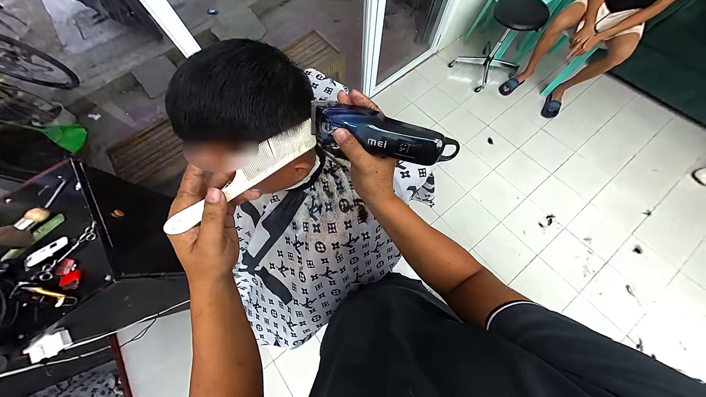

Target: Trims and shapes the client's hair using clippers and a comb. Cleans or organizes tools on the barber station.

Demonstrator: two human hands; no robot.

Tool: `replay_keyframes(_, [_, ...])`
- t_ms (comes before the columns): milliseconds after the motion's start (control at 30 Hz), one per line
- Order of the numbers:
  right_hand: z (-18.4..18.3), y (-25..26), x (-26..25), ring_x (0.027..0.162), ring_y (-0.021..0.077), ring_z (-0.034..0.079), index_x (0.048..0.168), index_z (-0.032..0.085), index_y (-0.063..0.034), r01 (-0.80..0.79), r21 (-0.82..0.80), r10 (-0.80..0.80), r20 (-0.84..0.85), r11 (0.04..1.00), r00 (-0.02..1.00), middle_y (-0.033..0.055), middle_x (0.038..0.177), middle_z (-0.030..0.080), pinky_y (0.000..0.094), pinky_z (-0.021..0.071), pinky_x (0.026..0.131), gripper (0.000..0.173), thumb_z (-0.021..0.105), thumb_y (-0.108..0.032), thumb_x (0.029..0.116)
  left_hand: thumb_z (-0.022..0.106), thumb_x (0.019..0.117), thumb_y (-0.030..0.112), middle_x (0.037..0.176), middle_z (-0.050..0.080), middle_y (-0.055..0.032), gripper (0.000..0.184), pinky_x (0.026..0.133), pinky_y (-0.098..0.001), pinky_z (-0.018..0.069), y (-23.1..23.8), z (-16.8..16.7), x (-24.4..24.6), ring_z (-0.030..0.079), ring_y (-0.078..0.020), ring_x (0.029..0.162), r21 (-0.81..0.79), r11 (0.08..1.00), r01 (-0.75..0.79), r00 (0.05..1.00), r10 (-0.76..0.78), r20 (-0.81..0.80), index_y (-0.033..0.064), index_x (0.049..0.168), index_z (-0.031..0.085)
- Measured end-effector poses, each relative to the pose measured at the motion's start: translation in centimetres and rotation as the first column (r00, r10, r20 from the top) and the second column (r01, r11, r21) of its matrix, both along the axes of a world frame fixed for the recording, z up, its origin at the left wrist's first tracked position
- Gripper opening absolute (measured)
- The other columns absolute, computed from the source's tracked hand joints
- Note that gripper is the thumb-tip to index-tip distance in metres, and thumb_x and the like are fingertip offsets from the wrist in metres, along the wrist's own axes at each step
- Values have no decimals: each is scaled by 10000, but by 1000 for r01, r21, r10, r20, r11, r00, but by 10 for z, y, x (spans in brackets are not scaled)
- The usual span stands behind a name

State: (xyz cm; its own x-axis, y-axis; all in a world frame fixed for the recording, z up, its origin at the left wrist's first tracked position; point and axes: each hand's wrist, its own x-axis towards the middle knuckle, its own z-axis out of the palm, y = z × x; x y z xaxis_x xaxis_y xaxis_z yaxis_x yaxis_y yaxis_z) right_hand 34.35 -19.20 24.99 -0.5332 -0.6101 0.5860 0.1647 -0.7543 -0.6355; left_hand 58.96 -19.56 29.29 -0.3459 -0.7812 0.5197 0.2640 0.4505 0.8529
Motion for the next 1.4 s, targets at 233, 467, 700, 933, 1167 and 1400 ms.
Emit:
replay_keyframes(233, [6,5,18,1330,245,574,1375,486,126,-58,-22,57,-53,998,997,211,1382,616,410,460,1140,596,759,-83,888,537,1065,244,1353,671,-20,466,936,-317,595,-1,-1,-1,710,-178,1088,-88,996,6,1000,-4,24,101,1504,467])
replay_keyframes(467, [11,2,6,1311,253,590,1351,502,135,-18,-33,17,-49,999,999,217,1347,637,407,468,1131,587,769,-51,863,467,1070,181,1294,703,-38,433,854,-297,624,-10,3,14,743,-182,987,69,997,26,1000,-26,2,105,1496,442])
replay_keyframes(700, [18,5,20,1327,244,576,1377,475,149,-49,-19,48,-76,999,996,225,1375,615,395,453,1145,616,760,-77,879,514,1064,199,1311,700,-30,416,951,-319,592,-15,5,7,723,-196,1082,-36,998,55,997,-57,-50,140,1475,488])
replay_keyframes(933, [9,6,7,1303,249,599,1351,513,136,-9,-21,8,-86,1000,996,215,1349,638,407,480,1125,583,774,-62,869,507,1061,188,1306,688,-24,431,854,-316,628,6,5,2,727,-163,1026,-10,999,-49,991,50,122,36,1463,474])
replay_keyframes(1167, [1,-4,2,1295,247,603,1388,485,105,-61,56,54,122,997,991,206,1357,632,398,507,1084,562,730,-30,900,512,1066,170,1340,675,-42,483,928,-344,610,-2,7,-11,714,-207,1092,-104,994,-27,999,30,31,24,1513,404])
replay_keyframes(1400, [9,6,20,1336,251,575,1368,491,136,-69,-36,67,-49,997,997,220,1375,622,406,454,1148,589,758,-64,883,512,1069,186,1342,678,-35,469,926,-341,610,-3,2,-4,716,-196,1090,-95,995,-11,997,18,76,55,1512,437])
